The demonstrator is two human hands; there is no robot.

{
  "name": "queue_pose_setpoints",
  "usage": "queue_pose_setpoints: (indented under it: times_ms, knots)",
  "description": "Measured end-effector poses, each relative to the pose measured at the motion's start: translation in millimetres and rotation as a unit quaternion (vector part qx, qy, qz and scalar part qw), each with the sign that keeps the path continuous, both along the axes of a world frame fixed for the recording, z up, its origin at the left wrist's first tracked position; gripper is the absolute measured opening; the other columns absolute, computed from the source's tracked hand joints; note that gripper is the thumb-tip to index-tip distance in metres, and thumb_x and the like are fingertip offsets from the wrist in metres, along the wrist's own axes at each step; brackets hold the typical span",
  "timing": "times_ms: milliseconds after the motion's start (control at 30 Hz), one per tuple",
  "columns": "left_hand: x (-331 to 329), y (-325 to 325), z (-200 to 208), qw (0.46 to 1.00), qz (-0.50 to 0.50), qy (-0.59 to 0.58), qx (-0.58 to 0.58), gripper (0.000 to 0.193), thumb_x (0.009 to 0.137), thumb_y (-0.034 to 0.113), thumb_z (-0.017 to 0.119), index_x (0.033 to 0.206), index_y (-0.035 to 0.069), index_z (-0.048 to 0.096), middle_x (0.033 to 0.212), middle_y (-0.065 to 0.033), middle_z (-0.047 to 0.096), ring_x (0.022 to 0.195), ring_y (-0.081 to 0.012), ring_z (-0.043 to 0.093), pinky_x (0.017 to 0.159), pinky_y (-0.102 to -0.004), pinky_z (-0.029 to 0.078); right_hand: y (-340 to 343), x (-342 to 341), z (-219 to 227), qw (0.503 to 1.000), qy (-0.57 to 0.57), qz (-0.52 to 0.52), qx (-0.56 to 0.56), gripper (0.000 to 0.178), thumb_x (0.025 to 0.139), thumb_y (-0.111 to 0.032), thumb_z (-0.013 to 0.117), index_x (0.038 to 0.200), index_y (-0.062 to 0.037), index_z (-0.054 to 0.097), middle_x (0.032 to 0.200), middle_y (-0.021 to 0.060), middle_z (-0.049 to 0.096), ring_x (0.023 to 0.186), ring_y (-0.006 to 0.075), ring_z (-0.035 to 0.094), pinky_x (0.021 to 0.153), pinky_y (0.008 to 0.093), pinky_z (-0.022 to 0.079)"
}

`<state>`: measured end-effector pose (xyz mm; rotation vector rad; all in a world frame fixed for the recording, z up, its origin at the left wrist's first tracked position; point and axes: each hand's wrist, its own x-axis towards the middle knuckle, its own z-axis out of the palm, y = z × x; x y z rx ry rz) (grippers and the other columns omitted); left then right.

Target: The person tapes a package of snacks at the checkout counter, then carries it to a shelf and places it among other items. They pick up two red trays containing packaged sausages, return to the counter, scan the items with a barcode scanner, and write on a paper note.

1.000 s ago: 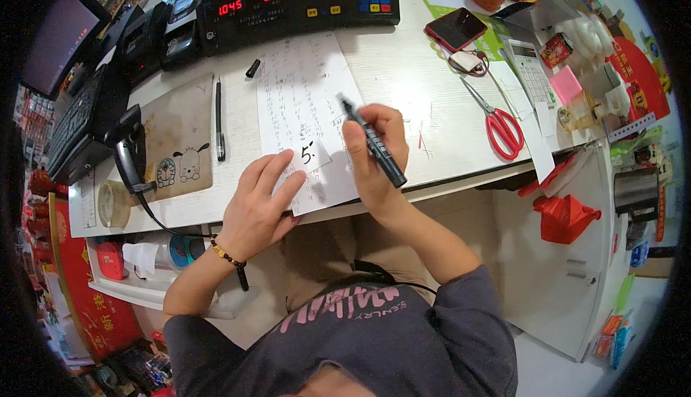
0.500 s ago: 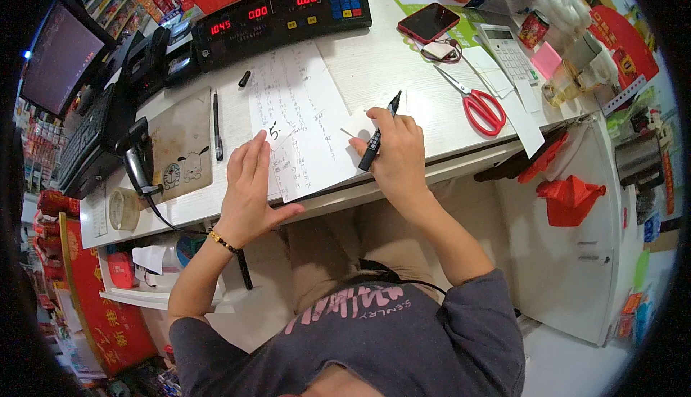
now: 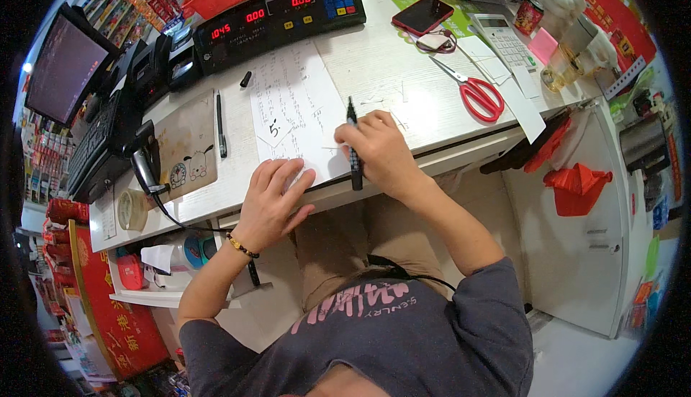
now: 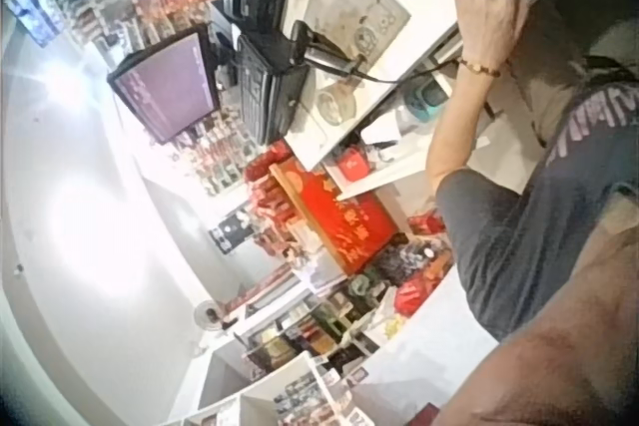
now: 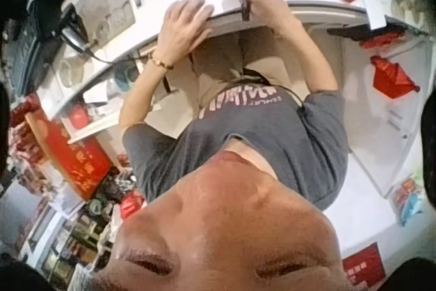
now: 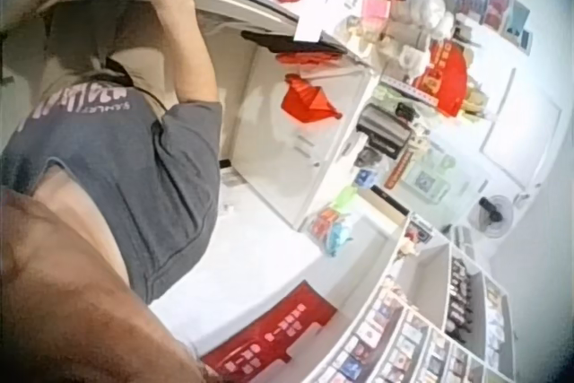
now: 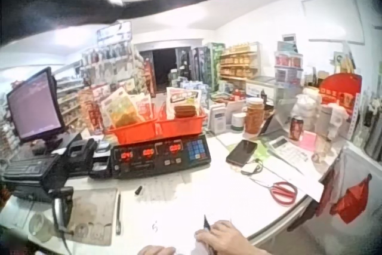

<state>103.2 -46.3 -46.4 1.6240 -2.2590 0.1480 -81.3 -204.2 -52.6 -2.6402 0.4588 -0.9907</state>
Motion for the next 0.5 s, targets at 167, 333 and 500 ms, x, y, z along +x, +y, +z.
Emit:
queue_pose_setpoints:
  times_ms: [167,333,500]
  knots:
    - [-0.9,-1.3,-2.8,1.000,0.004,0.021,-0.010,0.055,0.070,0.020,0.071,0.119,0.005,0.050,0.123,-0.0126,0.046,0.112,-0.0319,0.044,0.097,-0.0428,0.037,3.7,10.3,-3.5,0.996,0.007,0.089,-0.002,0.015,0.074,-0.003,0.061,0.086,-0.0073,0.055,0.102,0.0039,0.066,0.089,0.0249,0.058,0.086,0.0380,0.041]
    - [-0.7,-0.7,-3.7,1.000,0.012,0.021,-0.013,0.060,0.069,0.020,0.072,0.122,0.004,0.048,0.126,-0.0128,0.045,0.112,-0.0316,0.044,0.096,-0.0424,0.038,-1.7,13.1,5.4,0.993,-0.093,0.058,0.042,0.018,0.072,0.002,0.060,0.087,-0.0049,0.053,0.104,0.0111,0.065,0.095,0.0296,0.059,0.092,0.0377,0.041]
    - [-1.8,-1.4,-4.5,0.999,0.027,0.019,0.010,0.062,0.068,0.020,0.072,0.123,0.005,0.048,0.130,-0.0128,0.043,0.111,-0.0306,0.044,0.095,-0.0417,0.038,-1.0,4.3,-2.3,0.972,-0.124,-0.024,0.199,0.025,0.068,0.007,0.060,0.091,-0.0026,0.057,0.087,0.0083,0.065,0.082,0.0275,0.059,0.071,0.0342,0.046]
